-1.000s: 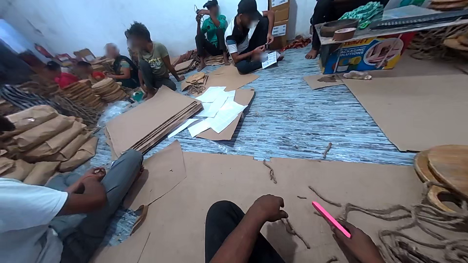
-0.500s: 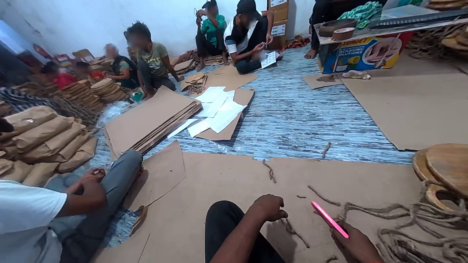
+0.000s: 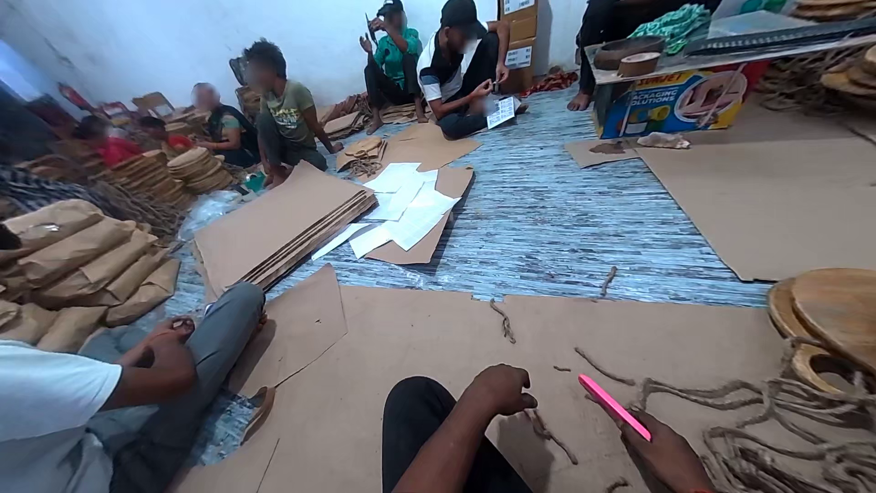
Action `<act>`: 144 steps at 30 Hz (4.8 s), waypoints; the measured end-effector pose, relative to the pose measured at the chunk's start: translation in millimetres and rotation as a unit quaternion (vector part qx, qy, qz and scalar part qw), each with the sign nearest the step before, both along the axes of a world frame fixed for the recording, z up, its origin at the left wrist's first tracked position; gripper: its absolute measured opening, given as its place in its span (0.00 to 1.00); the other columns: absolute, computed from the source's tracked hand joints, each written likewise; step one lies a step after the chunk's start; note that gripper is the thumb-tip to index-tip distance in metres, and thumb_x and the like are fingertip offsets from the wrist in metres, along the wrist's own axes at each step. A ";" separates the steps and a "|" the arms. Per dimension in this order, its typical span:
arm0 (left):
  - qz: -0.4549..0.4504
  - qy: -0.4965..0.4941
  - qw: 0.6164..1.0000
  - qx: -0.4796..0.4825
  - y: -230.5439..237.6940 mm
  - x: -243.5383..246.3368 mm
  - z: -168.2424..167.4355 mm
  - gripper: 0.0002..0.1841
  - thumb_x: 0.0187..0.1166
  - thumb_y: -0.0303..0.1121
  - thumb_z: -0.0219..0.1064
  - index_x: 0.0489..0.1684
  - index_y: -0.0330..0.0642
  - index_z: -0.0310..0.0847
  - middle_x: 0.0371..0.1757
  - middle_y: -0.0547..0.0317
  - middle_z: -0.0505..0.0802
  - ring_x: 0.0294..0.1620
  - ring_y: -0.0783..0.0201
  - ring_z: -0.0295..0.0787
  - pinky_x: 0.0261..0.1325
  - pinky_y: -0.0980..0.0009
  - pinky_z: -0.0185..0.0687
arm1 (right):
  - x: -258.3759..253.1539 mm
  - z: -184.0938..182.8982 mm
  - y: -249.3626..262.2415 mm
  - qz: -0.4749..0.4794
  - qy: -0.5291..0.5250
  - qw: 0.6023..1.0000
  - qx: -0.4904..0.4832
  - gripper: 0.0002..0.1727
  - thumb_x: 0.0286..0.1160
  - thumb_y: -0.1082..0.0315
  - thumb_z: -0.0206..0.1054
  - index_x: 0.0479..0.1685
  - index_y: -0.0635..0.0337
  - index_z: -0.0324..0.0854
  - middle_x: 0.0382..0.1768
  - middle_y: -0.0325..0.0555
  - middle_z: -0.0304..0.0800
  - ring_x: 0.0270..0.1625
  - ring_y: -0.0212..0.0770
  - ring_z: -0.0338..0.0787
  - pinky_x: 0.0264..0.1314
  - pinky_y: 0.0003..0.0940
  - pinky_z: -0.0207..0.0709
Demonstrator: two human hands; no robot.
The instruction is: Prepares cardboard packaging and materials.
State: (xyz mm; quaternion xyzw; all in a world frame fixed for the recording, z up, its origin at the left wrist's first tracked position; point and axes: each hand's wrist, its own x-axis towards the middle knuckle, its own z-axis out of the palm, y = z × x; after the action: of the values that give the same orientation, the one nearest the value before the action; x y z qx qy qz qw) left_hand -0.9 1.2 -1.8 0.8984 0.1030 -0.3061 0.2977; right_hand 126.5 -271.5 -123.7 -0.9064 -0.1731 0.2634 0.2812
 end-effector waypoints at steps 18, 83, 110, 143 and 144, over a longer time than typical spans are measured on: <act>-0.007 0.007 1.000 0.006 0.4 1.9 1.1 0.26 0.90 0.45 0.61 0.77 0.35 0.76 0.64 0.35 0.90 0.69 0.38 0.87 0.75 0.36 0.76 | 2.2 -1.5 1.2 0.025 0.009 1.000 -0.003 0.22 0.79 0.58 0.71 0.64 0.64 0.85 0.54 0.67 0.92 0.59 0.65 0.91 0.65 0.68 0.78; 0.003 0.002 1.000 -0.003 0.4 0.8 1.3 0.25 0.90 0.44 0.62 0.77 0.34 0.76 0.64 0.35 0.90 0.70 0.39 0.87 0.76 0.37 0.75 | 4.3 -6.7 2.3 0.024 0.015 1.000 -0.002 0.23 0.80 0.58 0.71 0.67 0.63 0.84 0.57 0.65 0.92 0.63 0.64 0.90 0.69 0.67 0.76; -0.001 0.003 1.000 0.000 0.8 1.9 0.1 0.26 0.90 0.44 0.61 0.77 0.34 0.76 0.65 0.35 0.90 0.70 0.39 0.87 0.76 0.38 0.75 | 4.4 -4.0 3.7 0.020 0.021 1.000 -0.006 0.22 0.80 0.60 0.72 0.67 0.63 0.84 0.57 0.65 0.92 0.63 0.64 0.90 0.69 0.66 0.76; 0.001 0.006 1.000 -0.003 0.4 1.3 1.6 0.25 0.90 0.45 0.62 0.77 0.35 0.76 0.65 0.35 0.90 0.70 0.39 0.87 0.75 0.37 0.75 | 5.3 -7.0 3.3 0.024 0.011 1.000 -0.006 0.22 0.79 0.58 0.72 0.64 0.63 0.86 0.55 0.64 0.93 0.60 0.63 0.91 0.67 0.65 0.78; 0.001 0.008 1.000 -0.003 0.4 1.4 2.2 0.25 0.90 0.45 0.61 0.78 0.35 0.76 0.65 0.35 0.90 0.70 0.39 0.87 0.76 0.37 0.75 | 5.4 -6.8 3.4 0.023 0.010 1.000 -0.006 0.22 0.79 0.58 0.73 0.64 0.63 0.86 0.55 0.64 0.93 0.60 0.63 0.91 0.67 0.65 0.78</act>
State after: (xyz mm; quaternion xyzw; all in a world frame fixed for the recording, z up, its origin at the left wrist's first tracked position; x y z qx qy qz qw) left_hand 0.5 1.6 0.3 0.8950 0.1055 -0.3131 0.2998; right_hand 132.0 -268.1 -130.5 -0.9010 -0.1896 0.2803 0.2713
